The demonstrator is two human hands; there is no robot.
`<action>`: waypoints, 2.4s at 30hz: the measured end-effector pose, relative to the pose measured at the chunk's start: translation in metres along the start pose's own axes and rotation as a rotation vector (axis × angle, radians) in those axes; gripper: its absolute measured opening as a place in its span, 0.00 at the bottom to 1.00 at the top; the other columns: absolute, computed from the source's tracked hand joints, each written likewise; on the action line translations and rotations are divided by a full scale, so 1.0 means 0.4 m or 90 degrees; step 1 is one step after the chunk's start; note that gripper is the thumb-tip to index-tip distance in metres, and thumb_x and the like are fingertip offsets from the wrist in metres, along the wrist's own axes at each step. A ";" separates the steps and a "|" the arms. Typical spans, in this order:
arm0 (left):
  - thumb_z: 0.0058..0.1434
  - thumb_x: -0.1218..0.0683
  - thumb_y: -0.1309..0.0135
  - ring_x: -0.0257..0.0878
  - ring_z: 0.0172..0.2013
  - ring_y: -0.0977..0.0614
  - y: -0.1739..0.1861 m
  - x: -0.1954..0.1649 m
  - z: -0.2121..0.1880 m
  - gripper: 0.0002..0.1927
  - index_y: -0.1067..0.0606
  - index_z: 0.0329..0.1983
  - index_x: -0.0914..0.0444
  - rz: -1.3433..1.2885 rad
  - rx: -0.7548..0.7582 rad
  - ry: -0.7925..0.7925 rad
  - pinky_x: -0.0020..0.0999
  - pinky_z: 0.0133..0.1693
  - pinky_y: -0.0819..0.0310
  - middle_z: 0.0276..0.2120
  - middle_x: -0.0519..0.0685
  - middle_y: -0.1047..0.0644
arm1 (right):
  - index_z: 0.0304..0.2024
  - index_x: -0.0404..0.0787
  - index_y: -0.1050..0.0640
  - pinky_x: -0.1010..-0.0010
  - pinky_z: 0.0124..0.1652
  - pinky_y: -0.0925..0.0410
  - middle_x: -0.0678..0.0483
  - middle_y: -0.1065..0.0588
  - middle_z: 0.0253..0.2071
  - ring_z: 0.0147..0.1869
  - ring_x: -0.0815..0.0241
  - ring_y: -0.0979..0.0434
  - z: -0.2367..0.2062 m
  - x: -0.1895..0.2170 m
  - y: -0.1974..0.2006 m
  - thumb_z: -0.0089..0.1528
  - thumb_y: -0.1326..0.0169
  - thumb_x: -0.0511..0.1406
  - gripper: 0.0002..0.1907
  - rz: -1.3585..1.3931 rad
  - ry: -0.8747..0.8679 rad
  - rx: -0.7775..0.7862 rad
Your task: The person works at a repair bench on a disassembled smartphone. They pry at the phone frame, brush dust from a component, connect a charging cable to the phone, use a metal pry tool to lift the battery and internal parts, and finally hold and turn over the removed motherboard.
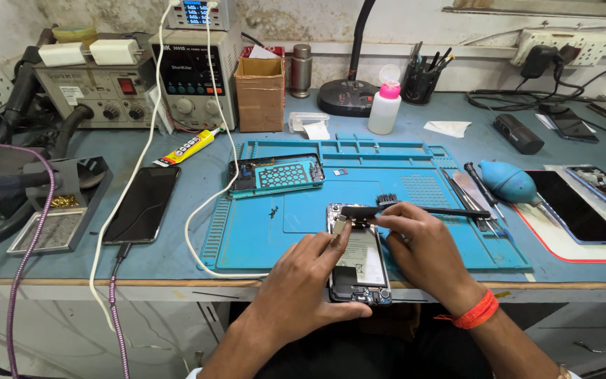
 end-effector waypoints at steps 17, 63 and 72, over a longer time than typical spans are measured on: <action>0.48 0.33 0.32 0.52 0.52 0.25 -0.003 0.002 -0.001 0.60 0.42 0.75 0.70 0.012 -0.005 -0.001 0.45 0.54 0.30 0.50 0.56 0.27 | 0.45 0.39 0.16 0.65 0.40 0.26 0.49 0.19 0.45 0.39 0.53 0.16 0.007 -0.006 -0.008 0.58 0.46 0.26 0.15 -0.011 -0.010 0.021; 0.48 0.35 0.31 0.52 0.51 0.25 0.001 -0.001 0.002 0.58 0.41 0.74 0.70 -0.003 -0.026 -0.008 0.45 0.53 0.30 0.49 0.56 0.27 | 0.39 0.39 0.16 0.61 0.44 0.26 0.50 0.21 0.45 0.44 0.49 0.18 0.042 -0.018 -0.002 0.56 0.43 0.27 0.10 -0.091 0.073 0.071; 0.48 0.35 0.31 0.52 0.51 0.25 0.000 -0.001 0.002 0.58 0.41 0.73 0.69 -0.010 -0.016 -0.003 0.45 0.54 0.30 0.49 0.56 0.27 | 0.35 0.40 0.15 0.58 0.45 0.28 0.52 0.22 0.43 0.48 0.47 0.24 0.061 -0.001 0.002 0.54 0.44 0.25 0.10 -0.182 0.144 0.100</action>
Point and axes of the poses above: each hand's wrist, its own z-axis towards the middle knuckle, its own y-axis out of the back of the hand, x = y × z, the point moved 1 cm from there along z, towards the middle knuckle
